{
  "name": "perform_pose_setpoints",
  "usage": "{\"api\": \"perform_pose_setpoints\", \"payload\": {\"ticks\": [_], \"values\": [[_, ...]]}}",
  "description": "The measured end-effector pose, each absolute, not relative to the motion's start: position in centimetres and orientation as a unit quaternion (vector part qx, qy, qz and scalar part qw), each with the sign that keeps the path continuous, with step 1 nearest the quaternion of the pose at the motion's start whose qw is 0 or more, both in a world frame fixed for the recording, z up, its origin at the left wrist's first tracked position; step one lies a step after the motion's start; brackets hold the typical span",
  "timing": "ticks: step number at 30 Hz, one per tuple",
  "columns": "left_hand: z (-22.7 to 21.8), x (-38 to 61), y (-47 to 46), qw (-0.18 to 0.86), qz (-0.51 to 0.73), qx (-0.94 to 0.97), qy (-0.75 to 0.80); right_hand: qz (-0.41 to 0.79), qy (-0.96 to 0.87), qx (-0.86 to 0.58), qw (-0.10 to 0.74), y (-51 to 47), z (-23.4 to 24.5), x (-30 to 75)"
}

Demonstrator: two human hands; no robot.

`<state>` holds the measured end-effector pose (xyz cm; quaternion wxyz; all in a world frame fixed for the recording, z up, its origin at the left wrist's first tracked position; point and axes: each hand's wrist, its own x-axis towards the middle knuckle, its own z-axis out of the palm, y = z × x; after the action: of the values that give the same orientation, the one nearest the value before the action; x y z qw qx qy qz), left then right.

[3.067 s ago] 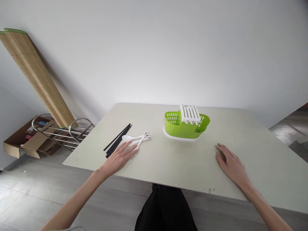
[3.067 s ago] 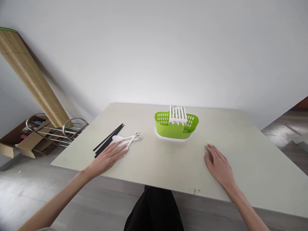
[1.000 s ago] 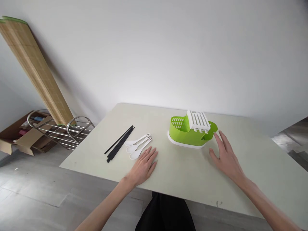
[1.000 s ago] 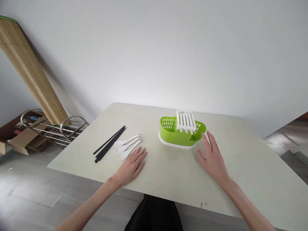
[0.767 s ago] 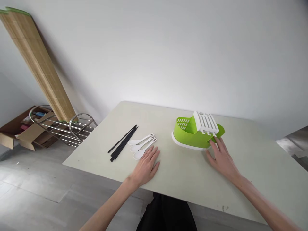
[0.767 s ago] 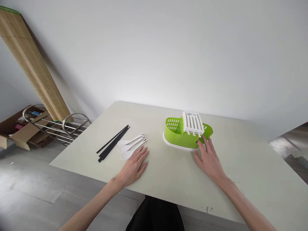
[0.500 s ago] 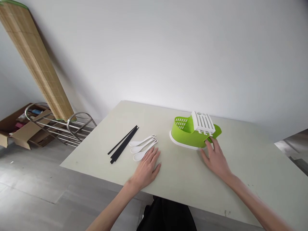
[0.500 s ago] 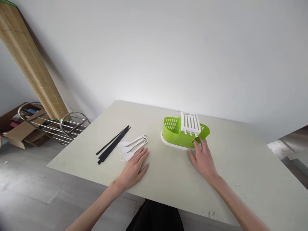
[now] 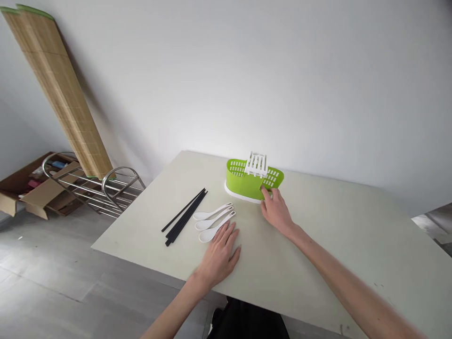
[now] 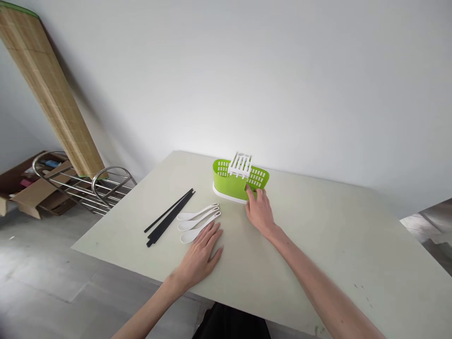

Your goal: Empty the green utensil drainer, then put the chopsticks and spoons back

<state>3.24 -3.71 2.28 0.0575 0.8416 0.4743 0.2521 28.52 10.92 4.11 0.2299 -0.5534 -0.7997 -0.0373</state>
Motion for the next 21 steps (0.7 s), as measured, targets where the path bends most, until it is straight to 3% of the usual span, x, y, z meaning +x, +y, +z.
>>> {"api": "perform_pose_setpoints", "payload": {"ticks": [15, 21], "values": [[2.9, 3.3, -3.9, 0.048, 0.232, 0.853, 0.464, 0.036, -0.814, -0.541, 0.206, 16.0, 6.1, 16.8], [2.9, 3.3, -3.9, 0.038, 0.232, 0.859, 0.455, 0.061, -0.84, -0.492, 0.223, 14.0, 7.4, 19.3]]}}
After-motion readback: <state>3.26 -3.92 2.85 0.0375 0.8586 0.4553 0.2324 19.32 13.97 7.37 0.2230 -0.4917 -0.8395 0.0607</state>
